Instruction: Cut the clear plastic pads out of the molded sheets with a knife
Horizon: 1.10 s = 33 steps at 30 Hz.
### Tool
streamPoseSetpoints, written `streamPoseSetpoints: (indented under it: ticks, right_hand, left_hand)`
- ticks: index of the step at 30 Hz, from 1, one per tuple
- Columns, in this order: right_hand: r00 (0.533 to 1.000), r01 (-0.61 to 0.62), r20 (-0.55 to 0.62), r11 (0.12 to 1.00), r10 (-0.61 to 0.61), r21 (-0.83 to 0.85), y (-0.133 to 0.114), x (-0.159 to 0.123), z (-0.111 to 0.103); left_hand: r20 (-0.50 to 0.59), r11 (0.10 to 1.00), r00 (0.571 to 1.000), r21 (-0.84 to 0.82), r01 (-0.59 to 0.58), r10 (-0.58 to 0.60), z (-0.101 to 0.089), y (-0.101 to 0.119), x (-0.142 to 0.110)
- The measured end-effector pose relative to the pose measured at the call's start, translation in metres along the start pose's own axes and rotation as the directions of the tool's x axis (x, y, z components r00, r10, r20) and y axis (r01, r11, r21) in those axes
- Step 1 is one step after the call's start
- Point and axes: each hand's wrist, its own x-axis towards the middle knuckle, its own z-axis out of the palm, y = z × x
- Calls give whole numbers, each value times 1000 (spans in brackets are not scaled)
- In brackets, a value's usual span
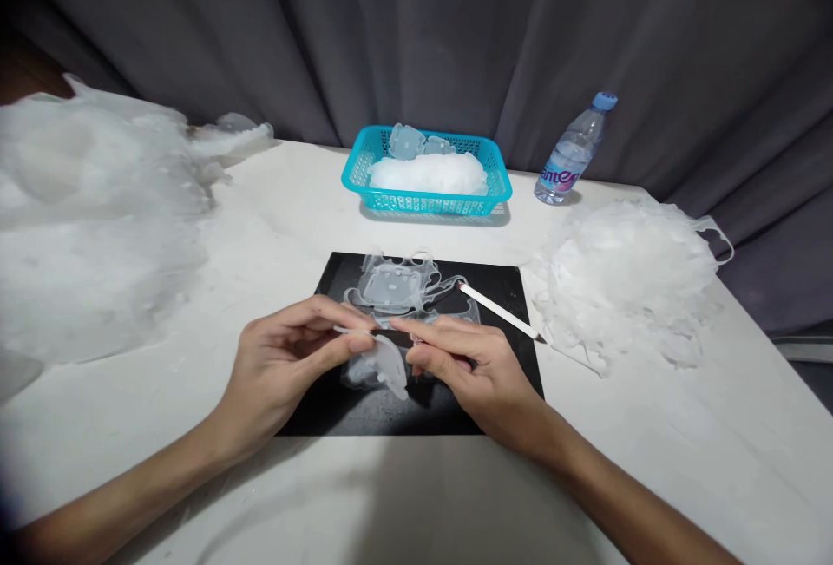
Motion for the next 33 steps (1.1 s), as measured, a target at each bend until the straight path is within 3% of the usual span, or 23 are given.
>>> streamPoseSetpoints:
  ticks: [33]
  right_hand:
    - [998,-31,-46,999,32,15,-1,-3,9]
  left_hand:
    - [-21,999,999,-34,-25,24,2,-3,1]
